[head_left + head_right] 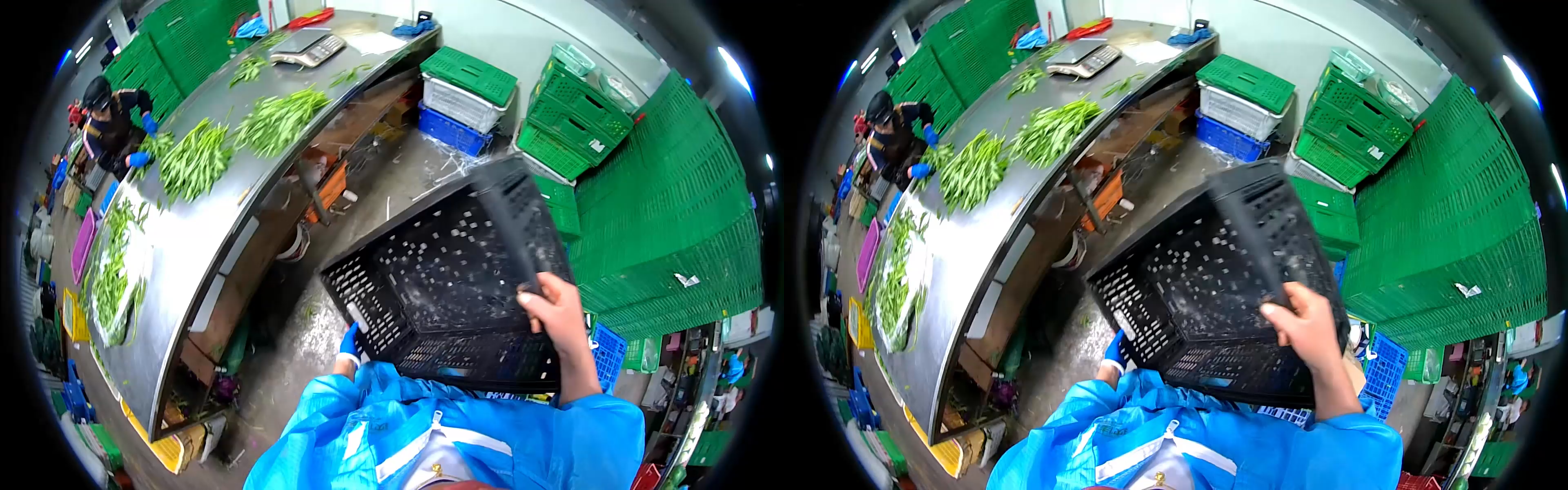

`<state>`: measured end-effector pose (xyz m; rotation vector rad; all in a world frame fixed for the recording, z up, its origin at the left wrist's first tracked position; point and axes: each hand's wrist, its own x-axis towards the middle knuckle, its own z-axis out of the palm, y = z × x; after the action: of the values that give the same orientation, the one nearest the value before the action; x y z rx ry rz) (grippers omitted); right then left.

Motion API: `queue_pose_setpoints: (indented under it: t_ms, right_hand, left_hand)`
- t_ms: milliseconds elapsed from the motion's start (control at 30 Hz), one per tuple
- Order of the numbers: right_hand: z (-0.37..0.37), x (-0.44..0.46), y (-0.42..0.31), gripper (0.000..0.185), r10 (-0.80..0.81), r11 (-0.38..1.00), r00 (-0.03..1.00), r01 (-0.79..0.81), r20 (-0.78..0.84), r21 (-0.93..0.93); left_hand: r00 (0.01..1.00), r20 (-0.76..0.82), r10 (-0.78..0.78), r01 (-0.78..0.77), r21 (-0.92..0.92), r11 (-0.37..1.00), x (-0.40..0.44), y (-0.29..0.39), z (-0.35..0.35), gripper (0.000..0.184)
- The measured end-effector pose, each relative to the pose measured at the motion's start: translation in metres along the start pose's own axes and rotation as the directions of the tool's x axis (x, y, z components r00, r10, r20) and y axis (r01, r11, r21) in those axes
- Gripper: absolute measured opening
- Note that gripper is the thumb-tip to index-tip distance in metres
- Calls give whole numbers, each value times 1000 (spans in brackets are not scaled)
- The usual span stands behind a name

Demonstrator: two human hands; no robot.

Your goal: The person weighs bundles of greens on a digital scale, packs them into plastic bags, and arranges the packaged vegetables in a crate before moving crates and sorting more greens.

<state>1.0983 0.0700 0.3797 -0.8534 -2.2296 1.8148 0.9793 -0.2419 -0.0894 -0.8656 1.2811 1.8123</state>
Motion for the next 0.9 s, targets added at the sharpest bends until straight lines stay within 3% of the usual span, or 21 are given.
queue_pose_setpoints:
  t_ms: [33, 100, 200, 233, 300, 333, 367, 467, 500, 567, 633, 667, 700, 733, 900]
  right_hand:
    - [-18, 13, -5, 15, -43, 999, 996, 43, -78, -6]
    - [-58, 39, -15, 16, -56, 998, 975, 57, -217, -2]
    - [-100, 84, -10, 17, -89, 990, 944, 118, -318, 72]
    - [-111, 104, -4, 17, -79, 986, 934, 124, -347, 110]
    - [-115, 136, 9, 18, -92, 982, 932, 143, -350, 124]
    - [-112, 157, 11, 18, -91, 982, 924, 144, -372, 119]
    - [-109, 176, 14, 19, -75, 987, 920, 124, -386, 103]
    - [-111, 258, 6, 21, -65, 992, 885, 107, -460, 66]
    - [-110, 289, 1, 21, -76, 992, 870, 114, -488, 48]
    - [-115, 341, -18, 22, -49, 998, 846, 64, -531, 10]
    - [-116, 389, -32, 22, -48, 999, 797, 23, -603, -49]
    - [-123, 410, -34, 24, -58, 998, 792, 22, -608, -66]
    - [-127, 426, -34, 26, -64, 997, 788, 25, -613, -72]
    - [-131, 441, -30, 30, -112, 984, 754, -7, -647, -177]
    - [-153, 549, 9, 29, -75, 995, 738, 8, -671, -102]
  left_hand:
    - [993, 80, 87, -93, 72, 993, 22, 16, 20, 66]
    - [979, 176, 101, -110, 43, 993, 42, 61, 69, 62]
    - [927, 262, 268, -288, 37, 957, 33, 141, 143, 47]
    - [933, 239, 270, -280, 8, 960, 51, 160, 158, 45]
    - [908, 375, 186, -149, -126, 981, 96, 191, 171, 42]
    - [896, 382, 225, -205, -92, 974, 106, 212, 187, 42]
    - [939, 325, 108, -89, -72, 993, 65, 248, 223, 40]
    - [865, 493, 92, -84, -38, 996, 167, 290, 266, 37]
    - [866, 412, 282, -337, 66, 939, 223, 300, 279, 35]
    - [865, 370, 340, -414, 144, 899, 266, 356, 324, 31]
    - [900, 432, -61, 10, 120, 993, 272, 415, 368, 33]
    - [911, 386, 148, -261, 260, 930, 289, 440, 387, 34]
    - [874, 422, 242, -379, 280, 882, 300, 455, 398, 35]
    - [875, 425, 233, -375, 289, 881, 311, 469, 407, 34]
    - [865, 427, 264, -445, 408, 797, 385, 557, 467, 30]
